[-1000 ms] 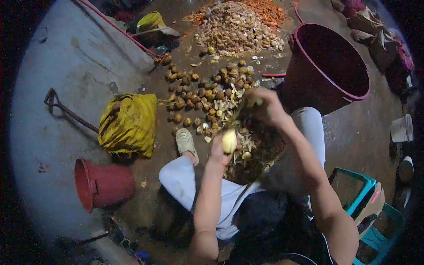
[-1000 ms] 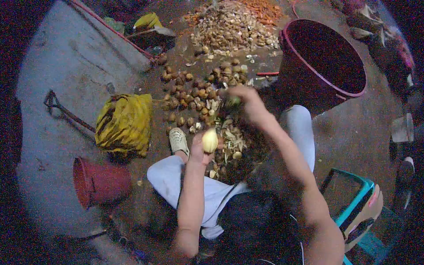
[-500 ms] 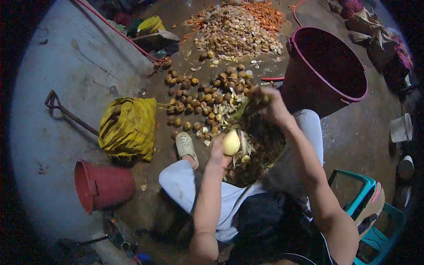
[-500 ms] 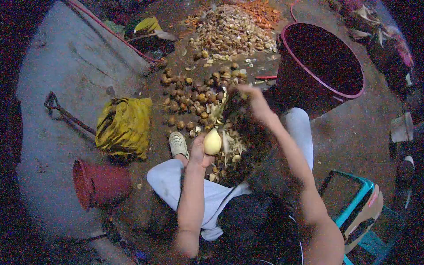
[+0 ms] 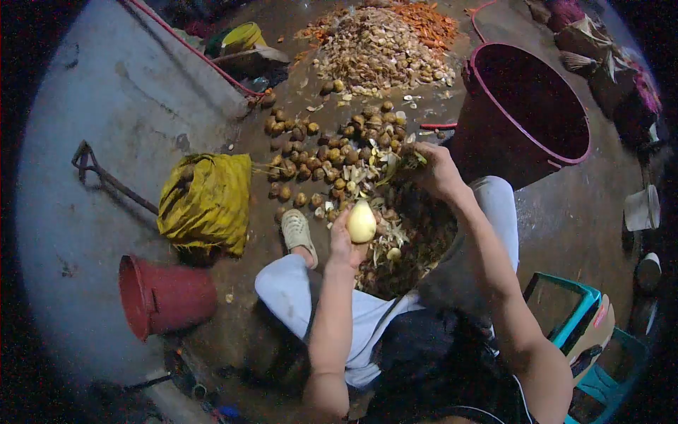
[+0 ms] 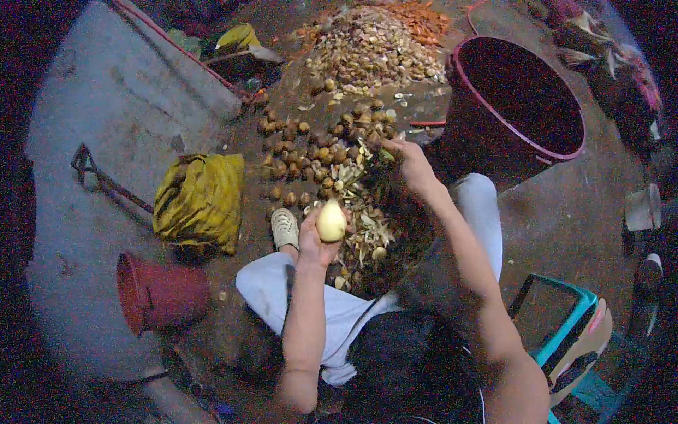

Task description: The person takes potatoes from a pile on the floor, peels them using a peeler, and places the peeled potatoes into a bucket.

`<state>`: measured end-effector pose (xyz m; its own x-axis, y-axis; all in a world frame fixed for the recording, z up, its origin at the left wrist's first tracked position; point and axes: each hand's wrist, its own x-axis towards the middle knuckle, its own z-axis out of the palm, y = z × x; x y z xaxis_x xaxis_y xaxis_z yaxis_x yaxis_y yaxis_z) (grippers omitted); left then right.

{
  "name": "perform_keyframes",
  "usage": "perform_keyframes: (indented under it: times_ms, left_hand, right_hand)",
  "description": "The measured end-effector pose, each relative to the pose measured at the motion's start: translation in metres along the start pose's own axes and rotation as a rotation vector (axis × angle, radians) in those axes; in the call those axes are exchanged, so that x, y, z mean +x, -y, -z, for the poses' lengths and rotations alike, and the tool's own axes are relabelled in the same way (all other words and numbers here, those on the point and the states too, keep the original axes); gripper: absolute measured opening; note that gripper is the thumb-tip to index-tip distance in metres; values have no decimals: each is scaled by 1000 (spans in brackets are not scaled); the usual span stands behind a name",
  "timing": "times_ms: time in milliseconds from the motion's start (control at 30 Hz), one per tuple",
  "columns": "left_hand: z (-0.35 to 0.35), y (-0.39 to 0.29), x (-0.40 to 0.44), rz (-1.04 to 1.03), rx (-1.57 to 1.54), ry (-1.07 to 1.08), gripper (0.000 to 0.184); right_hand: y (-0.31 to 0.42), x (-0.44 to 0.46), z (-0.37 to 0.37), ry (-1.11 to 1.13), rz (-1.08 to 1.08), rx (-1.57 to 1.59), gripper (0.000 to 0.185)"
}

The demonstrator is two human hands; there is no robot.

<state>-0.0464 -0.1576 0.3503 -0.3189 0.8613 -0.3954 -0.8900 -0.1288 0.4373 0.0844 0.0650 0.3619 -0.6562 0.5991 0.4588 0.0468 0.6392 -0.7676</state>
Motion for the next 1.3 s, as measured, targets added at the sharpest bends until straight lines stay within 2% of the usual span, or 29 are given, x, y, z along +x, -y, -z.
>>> perform_keyframes:
  times_ms: [67,167,267,333,533,633,767,867,933,967,1000,1033,1067,1133,1167,1200,1267,1300]
  left_hand:
    - [-5,-2,-4,-19,-32,39,28]
    - [-10,-3,-6,-70,122,-20,30]
    - [-12,-5,-7,-121,136,76,31]
    - [-16,-7,-9,-173,187,169,36]
    - [-19,-5,-11,-257,262,243,43]
    - [-18,-5,-11,-337,370,270,41]
    - [-21,-11,-14,-304,237,109,36]
    - [-21,-18,-19,-329,102,206,35]
    - [-1,-12,-6,-264,30,136,31]
    - [27,-3,12,-148,-23,19,31]
    - [23,-2,17,-37,-78,-93,31]
    - [21,2,16,-12,-207,-186,33]
    - [12,0,12,-21,-208,-190,33]
    - [1,0,4,43,-171,64,37]
    - [-6,5,4,-14,-138,-75,42]
    - [-6,7,5,-16,-142,-64,42]
    - [0,3,0,116,-378,249,45]
    - [2,-1,-4,101,-312,187,50]
  right_hand:
    - [12,0,5,100,-152,87,38]
    - [27,-1,6,84,-223,126,41]
    - [24,-2,8,89,-97,-44,45]
    - [22,-3,5,103,-101,-49,46]
    - [23,-7,4,90,-111,-19,47]
    - [26,-8,6,123,-123,-34,48]
    - [29,-11,8,95,-129,25,51]
    - [33,-7,13,145,-181,89,43]
    - [27,-13,8,124,-181,71,43]
    - [26,-11,7,111,-165,47,42]
    - [29,-9,9,118,-153,42,42]
    - [33,-10,10,121,-151,22,42]
    - [35,-12,8,121,-154,9,42]
    - [17,-17,-1,118,-110,-5,41]
    - [17,-18,0,127,-55,-35,41]
    - [17,-18,4,126,-47,-45,41]
    - [23,-23,2,259,-48,-185,41]
    - [25,-23,-2,235,-40,-98,43]
